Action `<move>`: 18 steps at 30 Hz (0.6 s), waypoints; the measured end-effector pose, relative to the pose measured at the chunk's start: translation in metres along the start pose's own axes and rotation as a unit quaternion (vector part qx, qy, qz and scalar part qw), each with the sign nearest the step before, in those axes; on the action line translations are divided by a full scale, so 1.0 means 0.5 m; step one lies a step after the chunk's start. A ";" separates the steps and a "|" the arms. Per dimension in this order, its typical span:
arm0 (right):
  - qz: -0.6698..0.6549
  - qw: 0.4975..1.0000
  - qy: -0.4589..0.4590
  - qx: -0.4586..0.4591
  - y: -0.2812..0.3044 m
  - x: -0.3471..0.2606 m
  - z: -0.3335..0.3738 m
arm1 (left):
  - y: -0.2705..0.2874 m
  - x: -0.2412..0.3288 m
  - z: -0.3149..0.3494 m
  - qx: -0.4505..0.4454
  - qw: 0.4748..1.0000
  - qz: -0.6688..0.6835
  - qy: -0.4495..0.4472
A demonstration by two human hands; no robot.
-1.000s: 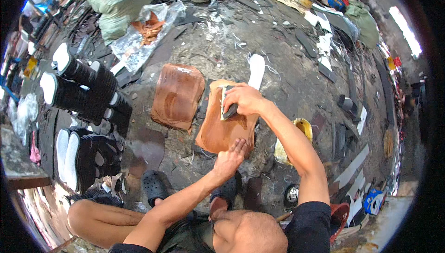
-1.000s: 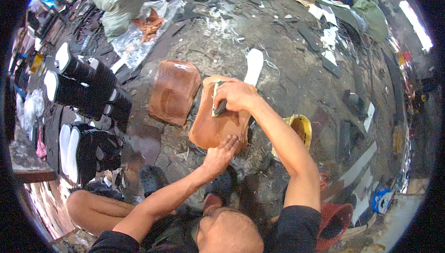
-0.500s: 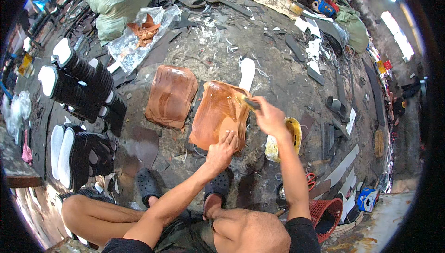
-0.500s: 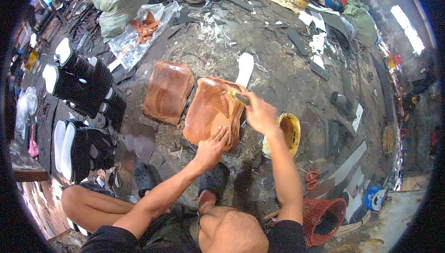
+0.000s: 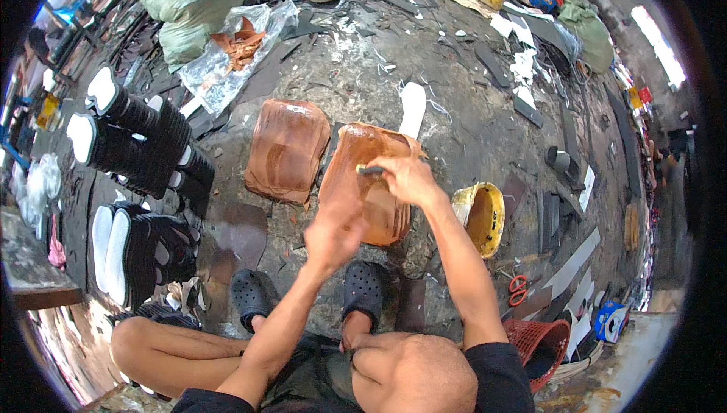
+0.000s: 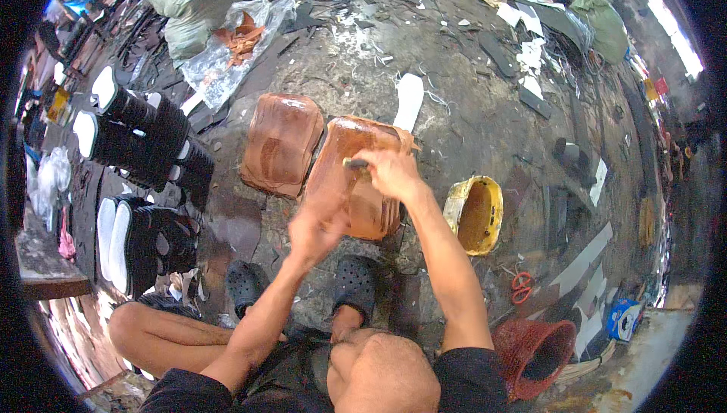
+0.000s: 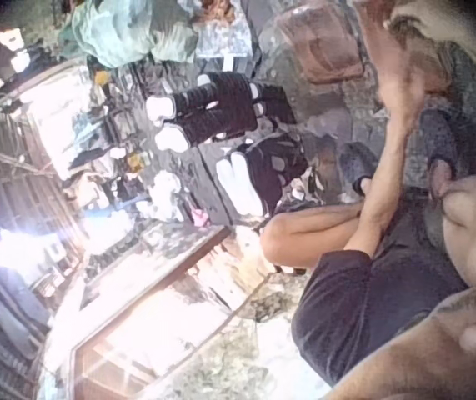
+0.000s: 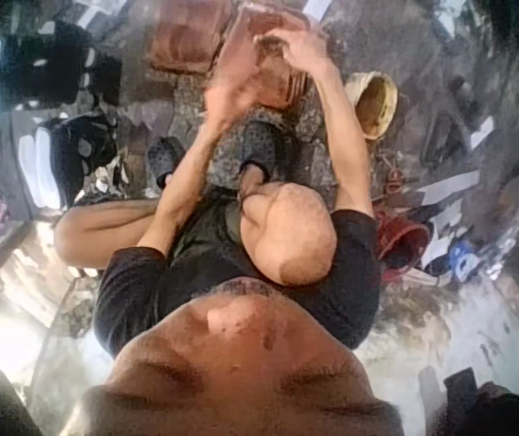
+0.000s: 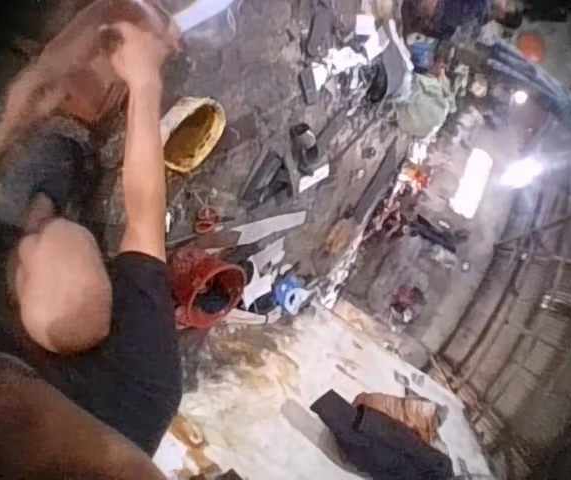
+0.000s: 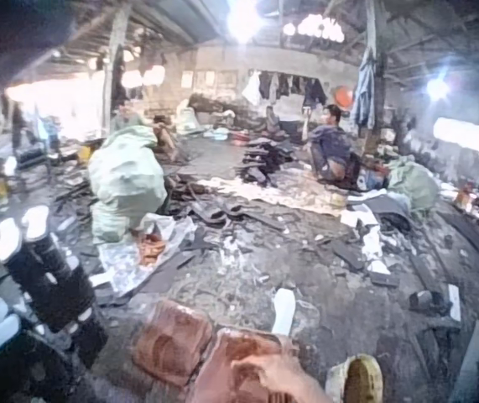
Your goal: The person cuts brown leather pieces using red-handled scissors, stacks them, then applies glue from a yellow container with a brush to the surfaces of the leather pieces. The person works while sitting on the floor in a cluttered workshop.
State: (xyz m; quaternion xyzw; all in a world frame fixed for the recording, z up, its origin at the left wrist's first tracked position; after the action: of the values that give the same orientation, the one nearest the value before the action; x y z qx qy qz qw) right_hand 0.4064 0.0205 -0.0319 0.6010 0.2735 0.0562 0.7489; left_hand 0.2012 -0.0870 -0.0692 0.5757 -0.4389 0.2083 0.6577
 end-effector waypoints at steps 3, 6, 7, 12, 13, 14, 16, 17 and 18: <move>-0.053 0.998 0.028 -0.028 -0.026 -0.087 0.078 | 0.071 -0.122 -0.037 0.116 0.963 0.055 0.238; 0.046 0.998 0.048 -0.003 -0.062 -0.129 0.160 | 0.065 -0.137 -0.049 0.041 0.949 0.219 0.225; 0.078 0.996 0.051 0.001 -0.069 -0.143 0.182 | 0.062 -0.116 -0.050 0.058 0.967 0.158 0.191; 0.164 0.980 0.108 0.033 -0.100 -0.152 0.236 | -0.005 -0.017 -0.038 0.104 0.966 0.198 0.128; 0.173 0.977 0.118 0.032 -0.101 -0.149 0.243 | -0.006 0.005 -0.035 0.124 0.970 0.170 0.125; 0.171 0.978 0.119 0.025 -0.106 -0.147 0.258 | -0.008 0.023 -0.030 0.132 0.957 0.225 0.123; 0.153 0.983 0.096 0.025 -0.095 -0.146 0.268 | 0.012 0.028 -0.043 0.167 0.923 0.336 0.084; 0.144 0.986 0.083 0.022 -0.086 -0.147 0.270 | 0.039 0.019 -0.060 0.232 0.913 0.334 0.024; 0.128 0.988 0.076 0.028 -0.062 -0.160 0.268 | 0.085 -0.024 -0.083 0.264 0.932 0.242 -0.052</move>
State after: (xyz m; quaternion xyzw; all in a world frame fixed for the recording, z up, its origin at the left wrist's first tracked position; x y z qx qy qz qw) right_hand 0.3953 -0.1376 -0.0165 0.6456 0.2516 0.1894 0.6957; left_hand 0.1758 -0.0344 -0.0525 0.6155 -0.5275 0.4390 0.3877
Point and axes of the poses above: each hand's wrist, its own z-axis away from the middle knuckle, its own y-axis out of the back of the hand, x = y × z, the point moved 2 cm from there along -z, towards the middle knuckle, and after that the axes turned 13 degrees about -x, right-handed, at the moved point
